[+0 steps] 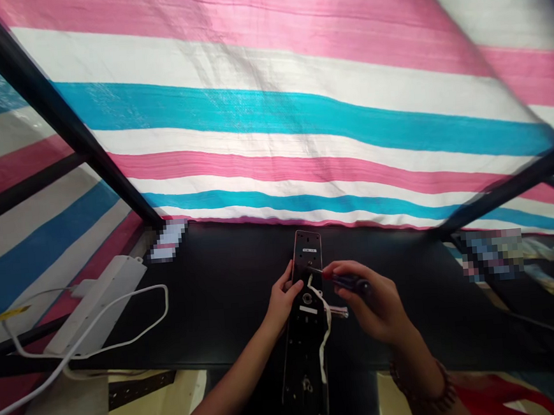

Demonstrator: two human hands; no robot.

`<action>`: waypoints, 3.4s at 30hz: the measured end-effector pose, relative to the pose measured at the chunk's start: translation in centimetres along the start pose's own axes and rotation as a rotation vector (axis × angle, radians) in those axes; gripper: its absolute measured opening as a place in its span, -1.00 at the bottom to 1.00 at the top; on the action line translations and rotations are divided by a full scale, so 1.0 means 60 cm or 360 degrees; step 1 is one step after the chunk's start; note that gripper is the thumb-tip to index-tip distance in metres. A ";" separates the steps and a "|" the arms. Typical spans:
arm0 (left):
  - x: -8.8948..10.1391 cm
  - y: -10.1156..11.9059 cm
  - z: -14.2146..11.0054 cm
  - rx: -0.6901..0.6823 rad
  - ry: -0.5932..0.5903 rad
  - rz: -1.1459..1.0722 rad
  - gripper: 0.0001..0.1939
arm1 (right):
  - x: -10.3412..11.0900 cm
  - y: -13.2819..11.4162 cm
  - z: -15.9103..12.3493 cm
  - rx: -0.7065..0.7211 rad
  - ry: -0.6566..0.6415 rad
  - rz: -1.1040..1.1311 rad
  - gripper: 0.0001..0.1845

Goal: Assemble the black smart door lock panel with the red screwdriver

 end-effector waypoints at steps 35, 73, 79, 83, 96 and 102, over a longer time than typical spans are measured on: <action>0.025 -0.008 -0.013 -0.0070 0.0058 0.0288 -0.17 | -0.007 0.032 0.181 0.0117 0.0239 -0.0107 -0.69; 0.018 0.004 -0.023 -0.0139 0.0170 0.0414 -0.24 | -0.021 0.058 0.226 0.0431 -0.0123 0.1372 -0.71; 0.022 0.005 -0.023 -0.0160 0.0182 0.0417 -0.21 | -0.044 0.027 0.206 0.0448 -0.0350 0.1342 -0.66; 0.017 0.007 -0.019 -0.0184 0.0140 0.0443 -0.23 | -0.027 0.036 0.205 0.0435 -0.0275 0.1371 -0.70; 0.034 0.002 -0.018 -0.0184 0.0217 0.0448 -0.22 | -0.027 0.050 0.202 0.0360 -0.0205 0.1406 -0.72; 0.036 -0.005 -0.016 -0.0222 0.0189 0.0402 -0.23 | -0.031 0.047 0.194 0.0344 -0.0163 0.1417 -0.60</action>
Point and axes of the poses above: each hand's wrist, its own z-axis towards the middle knuckle, its own x-axis out of the back of the hand, y = z × x, the point moved 8 cm from there along z, towards the middle knuckle, and after that the axes turned 15 degrees about -y, right-handed, at the moved point
